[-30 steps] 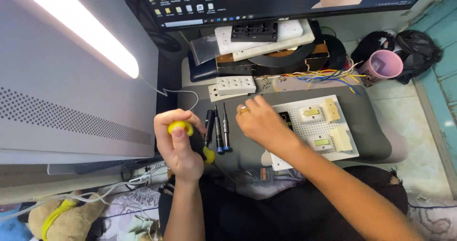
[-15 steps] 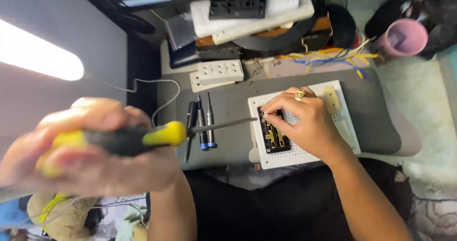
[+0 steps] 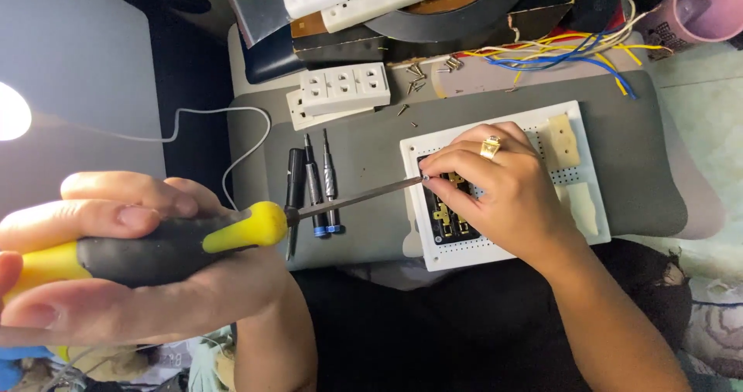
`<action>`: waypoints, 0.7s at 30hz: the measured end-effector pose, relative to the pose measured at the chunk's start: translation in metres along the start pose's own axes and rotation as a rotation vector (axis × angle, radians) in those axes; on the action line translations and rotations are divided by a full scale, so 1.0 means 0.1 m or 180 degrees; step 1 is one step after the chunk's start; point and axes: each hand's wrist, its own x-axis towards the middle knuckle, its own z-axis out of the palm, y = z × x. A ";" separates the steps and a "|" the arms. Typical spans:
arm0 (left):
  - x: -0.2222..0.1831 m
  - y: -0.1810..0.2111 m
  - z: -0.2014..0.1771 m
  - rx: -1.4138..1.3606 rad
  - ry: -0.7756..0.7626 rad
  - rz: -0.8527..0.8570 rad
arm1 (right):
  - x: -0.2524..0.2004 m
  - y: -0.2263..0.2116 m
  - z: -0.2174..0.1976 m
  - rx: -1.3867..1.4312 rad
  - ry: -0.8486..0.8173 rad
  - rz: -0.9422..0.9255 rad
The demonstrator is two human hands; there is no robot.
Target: Assembling electrical components onto a mounting board using a screwdriver
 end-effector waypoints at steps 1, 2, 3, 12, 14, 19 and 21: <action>0.00 0.00 0.00 0.0007 0.0005 -0.0002 | 0.00 -0.01 0.00 0.0004 -0.0007 -0.0003; 0.00 0.01 0.01 0.0003 -0.0026 0.0049 | 0.01 -0.02 0.00 0.0027 -0.0032 0.0000; -0.01 0.01 0.01 -0.0002 -0.0060 0.0098 | 0.01 -0.02 0.00 0.0049 -0.0057 0.0007; -0.02 0.03 0.06 -0.0026 -0.0398 0.0194 | 0.02 -0.02 0.04 -0.0045 -0.0004 0.0001; -0.03 0.05 0.06 -0.0029 -0.0471 0.0204 | 0.01 0.01 0.05 -0.0040 -0.0004 0.0004; -0.04 0.12 0.01 -0.0001 -0.0675 0.0236 | 0.01 0.04 0.05 0.0065 -0.0039 0.0062; -0.02 0.14 -0.05 0.0001 -0.0795 0.0261 | 0.01 0.04 0.05 -0.0057 -0.0063 0.0100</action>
